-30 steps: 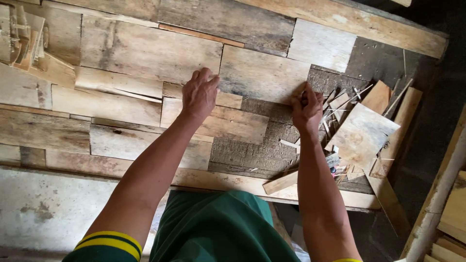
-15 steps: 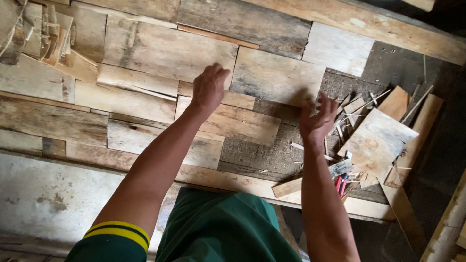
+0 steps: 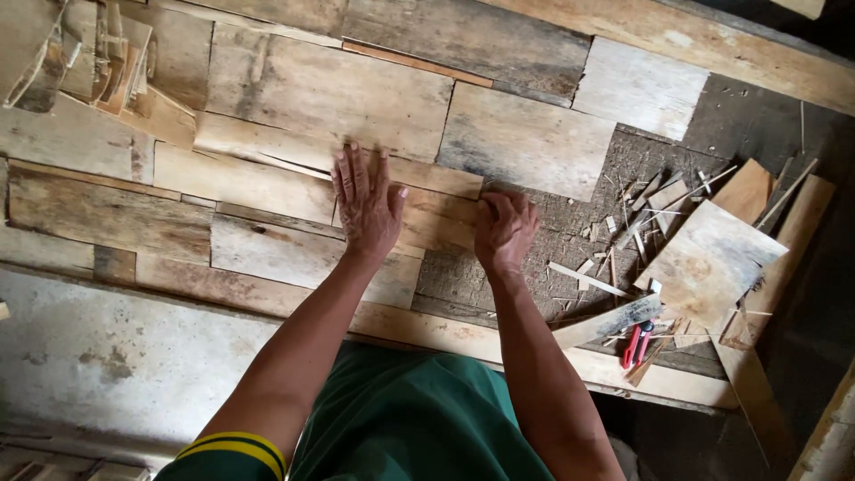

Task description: Trimming and fitting thin strips of wood veneer on a workbench using a utility knife.

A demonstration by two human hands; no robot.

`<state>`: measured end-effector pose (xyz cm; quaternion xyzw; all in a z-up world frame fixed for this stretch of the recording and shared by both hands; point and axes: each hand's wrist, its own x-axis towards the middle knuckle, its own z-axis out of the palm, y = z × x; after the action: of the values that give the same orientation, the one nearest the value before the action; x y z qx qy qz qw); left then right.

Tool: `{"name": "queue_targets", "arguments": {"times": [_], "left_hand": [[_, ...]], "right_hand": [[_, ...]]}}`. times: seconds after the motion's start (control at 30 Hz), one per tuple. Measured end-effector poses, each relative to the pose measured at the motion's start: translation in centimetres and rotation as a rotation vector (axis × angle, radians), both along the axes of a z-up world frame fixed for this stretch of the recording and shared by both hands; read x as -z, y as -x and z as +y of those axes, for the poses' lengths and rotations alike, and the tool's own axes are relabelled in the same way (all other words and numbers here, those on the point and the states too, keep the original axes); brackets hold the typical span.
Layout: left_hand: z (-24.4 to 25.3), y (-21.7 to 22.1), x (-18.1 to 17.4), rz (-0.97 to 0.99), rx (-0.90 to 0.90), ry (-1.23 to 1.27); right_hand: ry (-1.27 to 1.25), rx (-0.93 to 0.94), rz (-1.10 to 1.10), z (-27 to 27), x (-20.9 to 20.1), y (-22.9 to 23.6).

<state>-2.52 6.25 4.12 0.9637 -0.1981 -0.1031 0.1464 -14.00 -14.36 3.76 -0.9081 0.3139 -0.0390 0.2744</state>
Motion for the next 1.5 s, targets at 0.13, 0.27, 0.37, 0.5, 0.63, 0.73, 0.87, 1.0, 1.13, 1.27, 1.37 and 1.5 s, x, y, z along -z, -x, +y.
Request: {"name": "queue_targets", "arguments": {"times": [0.13, 0.27, 0.37, 0.5, 0.63, 0.73, 0.87, 1.0, 1.13, 1.27, 1.37, 1.5], "left_hand": [[0.4, 0.2, 0.7, -0.033, 0.014, -0.010], [0.5, 0.2, 0.7, -0.042, 0.009, 0.020], [0.6, 0.2, 0.7, -0.040, 0.008, 0.029], [0.7, 0.1, 1.3, -0.025, 0.016, 0.003], [0.7, 0.1, 1.2, -0.005, 0.012, 0.002], [0.6, 0.1, 1.0, -0.007, 0.009, 0.015], [0.7, 0.3, 1.1, -0.041, 0.011, 0.037], [0.8, 0.3, 1.2, -0.059, 0.022, 0.038], [0.9, 0.5, 1.1, -0.082, 0.018, 0.001], [1.2, 1.4, 2.9, -0.074, 0.010, 0.027], [1.0, 3.0, 2.9, -0.033, 0.030, 0.036], [0.3, 5.0, 2.2, -0.119, 0.097, 0.154]], "right_hand": [[-0.029, 0.033, 0.085, -0.2, 1.3, -0.1], [-0.094, 0.073, 0.116, -0.1, 1.3, -0.4], [-0.089, 0.071, 0.138, 0.0, 1.2, -0.4], [-0.081, 0.068, 0.158, -0.3, 2.6, 0.1], [-0.119, 0.086, 0.192, -0.2, 1.6, -0.5], [-0.120, 0.081, 0.213, -0.3, 1.8, -0.4], [-0.083, 0.054, 0.170, -0.2, 0.9, -0.6], [-0.072, 0.014, 0.199, -0.6, 0.5, -0.9], [-0.144, 0.016, 0.063, -1.6, 0.8, 0.3], [-0.015, -0.028, 0.061, -3.5, -0.6, 1.9], [-0.004, -0.034, 0.056, -5.0, -2.5, 3.3], [-0.066, 0.071, 0.076, -7.2, -5.4, 7.2]]}}
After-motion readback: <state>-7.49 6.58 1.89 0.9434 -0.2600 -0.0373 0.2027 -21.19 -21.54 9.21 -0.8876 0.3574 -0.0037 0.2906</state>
